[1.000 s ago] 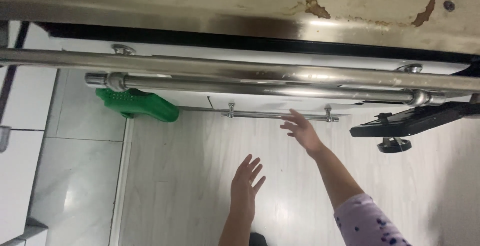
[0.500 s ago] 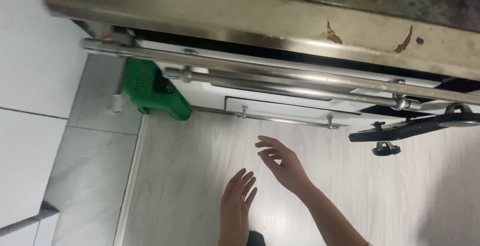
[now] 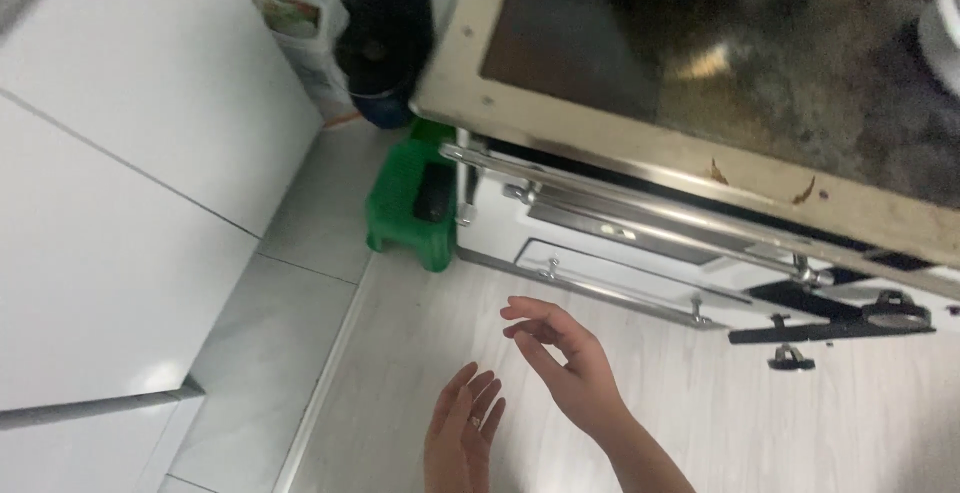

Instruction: Clearing dishes from a dining table, moving them to the kitchen, sweeping the floor, and organizing small items.

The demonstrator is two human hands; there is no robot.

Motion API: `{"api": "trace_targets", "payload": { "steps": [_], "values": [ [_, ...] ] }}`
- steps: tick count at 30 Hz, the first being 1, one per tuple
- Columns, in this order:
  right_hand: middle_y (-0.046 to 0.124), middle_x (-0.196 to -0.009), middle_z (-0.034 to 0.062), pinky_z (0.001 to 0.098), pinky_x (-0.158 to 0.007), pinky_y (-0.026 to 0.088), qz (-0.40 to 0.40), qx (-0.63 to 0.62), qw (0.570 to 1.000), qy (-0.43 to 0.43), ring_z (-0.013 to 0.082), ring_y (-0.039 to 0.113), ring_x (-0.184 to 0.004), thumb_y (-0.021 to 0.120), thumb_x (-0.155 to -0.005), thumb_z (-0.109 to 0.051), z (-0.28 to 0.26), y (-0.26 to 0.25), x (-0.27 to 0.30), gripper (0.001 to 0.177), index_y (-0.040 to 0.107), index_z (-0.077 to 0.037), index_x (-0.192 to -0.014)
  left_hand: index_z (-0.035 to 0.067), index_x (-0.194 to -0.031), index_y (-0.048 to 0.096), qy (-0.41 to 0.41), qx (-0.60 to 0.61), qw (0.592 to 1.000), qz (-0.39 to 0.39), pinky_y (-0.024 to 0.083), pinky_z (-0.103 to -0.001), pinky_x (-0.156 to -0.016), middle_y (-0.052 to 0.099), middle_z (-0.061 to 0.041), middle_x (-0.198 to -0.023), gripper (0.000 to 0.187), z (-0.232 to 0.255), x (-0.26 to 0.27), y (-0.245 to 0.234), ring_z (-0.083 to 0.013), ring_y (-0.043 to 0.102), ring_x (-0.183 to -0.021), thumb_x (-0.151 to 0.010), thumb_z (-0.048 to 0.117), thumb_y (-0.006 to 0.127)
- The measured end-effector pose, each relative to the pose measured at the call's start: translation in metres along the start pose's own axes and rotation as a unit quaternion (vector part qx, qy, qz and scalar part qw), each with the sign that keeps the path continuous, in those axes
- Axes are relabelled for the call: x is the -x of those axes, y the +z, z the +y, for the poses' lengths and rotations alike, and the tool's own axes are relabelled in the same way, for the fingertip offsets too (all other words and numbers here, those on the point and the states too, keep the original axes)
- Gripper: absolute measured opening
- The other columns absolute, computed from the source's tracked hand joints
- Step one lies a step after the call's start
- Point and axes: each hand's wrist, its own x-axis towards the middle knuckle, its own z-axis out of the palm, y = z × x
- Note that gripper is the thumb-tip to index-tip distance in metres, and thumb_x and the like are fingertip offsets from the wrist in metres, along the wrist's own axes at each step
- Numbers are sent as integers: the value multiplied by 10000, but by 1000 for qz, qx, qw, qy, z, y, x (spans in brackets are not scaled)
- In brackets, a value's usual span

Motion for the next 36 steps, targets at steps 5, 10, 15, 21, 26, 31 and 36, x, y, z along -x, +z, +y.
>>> {"api": "trace_targets", "payload": {
  "steps": [5, 10, 15, 21, 26, 31, 36],
  "values": [
    [803, -1149, 4, 314, -985, 577, -18, -9, 998, -52, 188, 795, -992, 626, -951, -84, -54, 32, 14, 282, 744, -145, -1201, -57, -1349, 637, 28, 31, 999, -10, 481, -489, -1088, 674, -277, -1256, 444, 38, 29, -16, -413, 633, -1226, -971, 155, 545],
    [808, -1155, -30, 317, -1000, 570, -47, 0, 995, -87, 192, 803, -985, 627, -956, -90, -99, 61, 27, 266, 755, -149, -1181, -29, -1335, 637, 47, 91, 995, -18, 476, -488, -1070, 679, -250, -1226, 430, 63, 47, -38, -416, 641, -1200, -979, 201, 565],
    [804, -1163, 35, 310, -964, 590, -101, -33, 987, -124, 206, 795, -1016, 620, -964, -85, -149, 97, 40, 282, 744, -96, -1217, -44, -1349, 646, 90, 139, 986, -25, 481, -507, -1053, 691, -276, -1219, 454, 86, 66, -62, -430, 645, -1178, -967, 189, 572],
    [830, -1139, 12, 299, -929, 584, -147, 16, 985, -88, 169, 803, -986, 635, -943, -120, -197, 136, 61, 288, 755, -135, -1204, -27, -1330, 669, 132, 190, 972, -34, 490, -470, -1039, 711, -250, -1183, 426, 115, 111, -84, -391, 655, -1156, -972, 193, 596],
    [823, -1212, 70, 322, -930, 594, -226, -9, 969, -101, 182, 795, -1045, 655, -925, -183, -215, 152, 79, 361, 742, -100, -1266, -7, -1333, 681, 175, 235, 956, 8, 464, -446, -1050, 699, -247, -1204, 470, 130, 161, -90, -390, 643, -1200, -927, 221, 623],
    [823, -1185, 65, 288, -946, 566, -295, -14, 948, -120, 155, 783, -1034, 668, -919, -108, -226, 153, 99, 313, 751, -50, -1215, 6, -1345, 691, 209, 288, 932, 75, 439, -402, -1070, 687, -218, -1227, 578, 132, 226, -81, -332, 652, -1196, -841, 286, 658],
    [836, -1187, 28, 284, -948, 546, -340, 63, 935, -82, 138, 794, -1031, 651, -931, -189, -261, 150, 142, 311, 772, -113, -1207, -4, -1313, 688, 279, 344, 895, 46, 488, -398, -966, 701, -222, -1147, 466, 107, 262, -97, -321, 666, -1077, -906, 219, 643]
  ]
}}
